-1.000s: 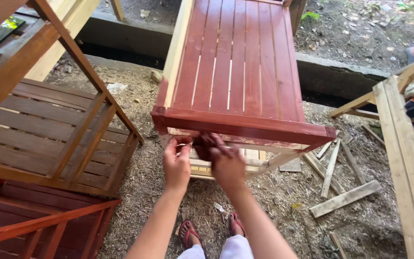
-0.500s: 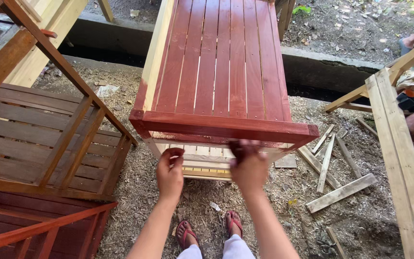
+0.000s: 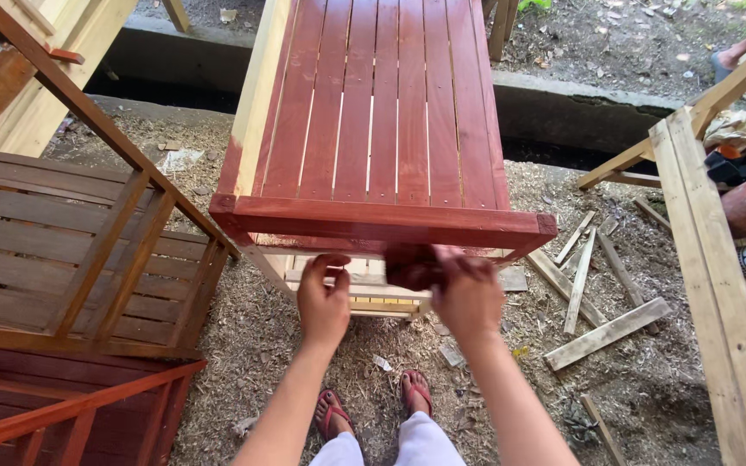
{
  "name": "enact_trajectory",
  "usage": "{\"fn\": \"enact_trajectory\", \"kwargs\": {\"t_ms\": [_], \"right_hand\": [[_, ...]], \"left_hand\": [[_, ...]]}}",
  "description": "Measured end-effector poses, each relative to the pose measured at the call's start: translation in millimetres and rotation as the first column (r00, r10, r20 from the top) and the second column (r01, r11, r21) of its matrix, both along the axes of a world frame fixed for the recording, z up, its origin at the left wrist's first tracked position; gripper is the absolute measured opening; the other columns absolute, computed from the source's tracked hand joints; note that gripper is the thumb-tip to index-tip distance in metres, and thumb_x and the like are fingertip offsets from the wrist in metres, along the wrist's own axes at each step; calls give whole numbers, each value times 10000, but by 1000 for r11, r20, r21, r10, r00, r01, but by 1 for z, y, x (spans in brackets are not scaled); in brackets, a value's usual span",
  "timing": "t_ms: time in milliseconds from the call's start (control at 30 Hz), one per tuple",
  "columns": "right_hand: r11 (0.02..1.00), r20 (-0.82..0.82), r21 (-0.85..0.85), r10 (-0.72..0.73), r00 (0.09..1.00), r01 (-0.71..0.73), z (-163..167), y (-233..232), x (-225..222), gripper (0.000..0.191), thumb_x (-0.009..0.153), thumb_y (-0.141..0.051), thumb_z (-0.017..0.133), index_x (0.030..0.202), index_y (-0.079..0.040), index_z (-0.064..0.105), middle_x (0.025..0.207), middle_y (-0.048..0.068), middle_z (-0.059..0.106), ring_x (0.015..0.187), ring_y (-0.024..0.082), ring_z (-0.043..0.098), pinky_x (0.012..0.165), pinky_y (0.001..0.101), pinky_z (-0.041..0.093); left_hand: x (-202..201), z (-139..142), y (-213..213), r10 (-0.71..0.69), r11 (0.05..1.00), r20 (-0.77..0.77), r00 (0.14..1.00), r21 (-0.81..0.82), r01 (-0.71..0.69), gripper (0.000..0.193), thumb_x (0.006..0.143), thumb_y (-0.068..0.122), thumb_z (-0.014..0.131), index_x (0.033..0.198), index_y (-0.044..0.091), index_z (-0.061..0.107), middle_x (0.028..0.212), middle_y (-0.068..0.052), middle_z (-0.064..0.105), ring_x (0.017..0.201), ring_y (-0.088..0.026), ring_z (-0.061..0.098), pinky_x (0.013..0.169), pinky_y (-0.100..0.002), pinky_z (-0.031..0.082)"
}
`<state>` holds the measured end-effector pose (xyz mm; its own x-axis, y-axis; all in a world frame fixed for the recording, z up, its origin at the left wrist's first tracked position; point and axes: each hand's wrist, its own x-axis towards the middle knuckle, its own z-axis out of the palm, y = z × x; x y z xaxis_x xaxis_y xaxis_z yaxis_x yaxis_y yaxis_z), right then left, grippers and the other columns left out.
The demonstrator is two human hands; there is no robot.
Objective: The person dips a cloth into a bowl of reddish-brown wood stain and wipes it onto a slatted wooden furniture frame, covering the top surface and rails. They reposition the frame and continue wiping the stain across the boards and edges.
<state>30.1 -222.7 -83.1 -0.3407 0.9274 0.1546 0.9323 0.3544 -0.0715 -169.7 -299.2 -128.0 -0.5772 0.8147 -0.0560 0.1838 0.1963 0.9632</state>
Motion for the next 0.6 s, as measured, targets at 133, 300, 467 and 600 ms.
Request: {"fn": "enact_trajectory", "kwargs": {"t_ms": [133, 300, 467, 600], "right_hand": [[983, -283, 183, 41, 958, 12, -6, -7, 23, 564, 678, -213, 801, 1233, -192, 702, 1247, 82, 754, 1007, 320, 685, 804, 396, 573], [937, -918, -323, -278, 281, -129, -24, -20, 4, 387, 832, 26, 709, 1219, 17, 707, 1107, 173, 771, 1000, 230, 751, 887, 313, 595], [776, -877, -451, -478, 55, -442, -10, -23, 6, 414, 824, 80, 686, 1236, 52, 654, 1136, 171, 753, 1014, 211, 738, 903, 319, 611], [746, -917, -397, -297, 267, -534, 14, -23, 5, 600, 765, 54, 722, 1348, -9, 596, 1188, 114, 653, 1092, 209, 681, 938, 321, 575]], "left_hand": [[15, -9, 11, -152, 974, -61, 986, -176, 140, 298, 947, 238, 624, 1217, 114, 645, 1233, -49, 667, 1064, -177, 674, 835, -329, 608], [36, -4, 37, -66, 726, 489, 870, -574, 378, 687, 1027, 647, 519, 1470, 121, 495, 1235, -106, 645, 1047, -237, 628, 836, -358, 500], [32, -4, 29, 37, 954, 732, 680, -228, 193, 505, 943, 295, 653, 1388, 145, 469, 1174, -121, 684, 1004, -239, 692, 818, -377, 602], [36, -4, 18, -158, 987, 740, 654, 125, 97, 369, 937, -1, 563, 1294, 73, 509, 1198, -115, 636, 1078, -232, 664, 893, -375, 591]]}}
